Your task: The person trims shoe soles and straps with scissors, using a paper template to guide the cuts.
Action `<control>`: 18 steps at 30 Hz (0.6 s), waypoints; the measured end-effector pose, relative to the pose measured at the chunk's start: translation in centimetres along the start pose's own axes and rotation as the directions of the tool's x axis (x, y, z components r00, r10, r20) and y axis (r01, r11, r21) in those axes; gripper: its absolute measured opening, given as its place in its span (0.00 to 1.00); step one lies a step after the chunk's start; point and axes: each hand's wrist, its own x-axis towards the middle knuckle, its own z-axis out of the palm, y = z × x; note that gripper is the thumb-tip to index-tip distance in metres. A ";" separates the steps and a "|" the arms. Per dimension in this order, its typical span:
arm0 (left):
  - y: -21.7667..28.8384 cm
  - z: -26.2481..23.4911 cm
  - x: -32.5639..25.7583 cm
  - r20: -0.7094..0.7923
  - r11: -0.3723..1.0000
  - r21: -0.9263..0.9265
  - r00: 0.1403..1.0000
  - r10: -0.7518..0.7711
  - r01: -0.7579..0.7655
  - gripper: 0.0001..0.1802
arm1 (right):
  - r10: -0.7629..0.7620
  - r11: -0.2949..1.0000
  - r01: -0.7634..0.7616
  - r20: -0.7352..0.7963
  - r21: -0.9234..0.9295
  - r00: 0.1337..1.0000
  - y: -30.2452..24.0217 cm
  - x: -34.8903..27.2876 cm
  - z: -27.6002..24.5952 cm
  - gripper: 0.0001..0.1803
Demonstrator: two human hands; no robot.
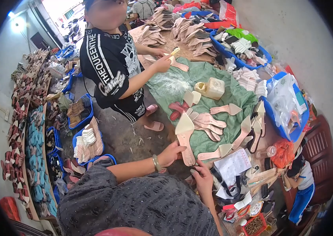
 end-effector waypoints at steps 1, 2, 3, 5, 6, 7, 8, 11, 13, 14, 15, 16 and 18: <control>1.2 0.0 -1.3 0.011 1.000 -0.013 1.000 0.013 -0.013 0.23 | 0.083 0.988 -0.091 0.066 0.125 0.994 -0.9 0.0 1.1 0.09; 1.8 -0.3 -2.2 0.018 1.000 -0.014 1.000 0.004 -0.004 0.23 | 0.087 0.988 -0.093 0.055 0.124 0.995 -1.7 0.1 2.1 0.09; 2.3 -0.7 -3.1 0.010 0.998 0.000 0.998 0.062 -0.062 0.23 | 0.108 0.983 -0.127 0.138 0.134 0.985 -2.4 0.2 3.1 0.09; 3.8 -1.2 -5.1 0.019 0.988 0.023 0.988 0.155 -0.155 0.23 | 0.205 0.970 -0.228 0.216 0.088 0.955 -2.8 0.3 4.8 0.09; 4.3 -1.7 -5.9 0.026 0.988 0.023 0.988 0.152 -0.153 0.23 | 0.204 0.970 -0.226 0.208 0.088 0.957 -3.3 0.2 5.7 0.09; 4.9 -2.4 -6.8 0.065 0.980 0.047 0.980 0.190 -0.193 0.24 | 0.188 0.972 -0.215 0.237 0.091 0.953 -4.1 0.1 6.9 0.09; 5.3 -3.0 -7.6 0.104 0.969 0.068 0.968 0.228 -0.236 0.25 | 0.170 0.975 -0.202 0.267 0.095 0.949 -4.6 -0.1 8.0 0.08; 5.5 -5.3 -9.7 0.145 0.958 0.115 0.959 0.244 -0.261 0.28 | 0.140 0.968 -0.186 0.254 0.167 0.957 -4.6 -0.7 10.1 0.07; 5.9 -6.4 -10.7 0.246 0.950 0.064 0.927 0.282 -0.306 0.33 | -0.005 0.995 -0.021 0.242 0.102 0.970 -4.5 -1.1 11.0 0.06; 6.3 -6.8 -10.9 0.254 0.945 0.064 0.921 0.296 -0.321 0.33 | -0.020 0.995 -0.004 0.245 0.098 0.969 -4.4 -1.2 11.3 0.06; 6.8 -7.1 -11.2 0.254 0.929 0.021 0.901 0.353 -0.370 0.37 | -0.075 0.997 0.067 0.257 0.038 0.963 -4.3 -1.3 11.4 0.07; 7.5 -7.2 -11.8 0.248 0.909 -0.020 0.879 0.407 -0.415 0.40 | -0.126 0.990 0.136 0.274 -0.019 0.953 -4.0 -1.5 11.7 0.08; 9.6 -7.2 -13.2 0.283 0.892 -0.028 0.852 0.440 -0.451 0.45 | -0.154 0.983 0.176 0.270 -0.057 0.950 -3.9 -1.9 12.5 0.08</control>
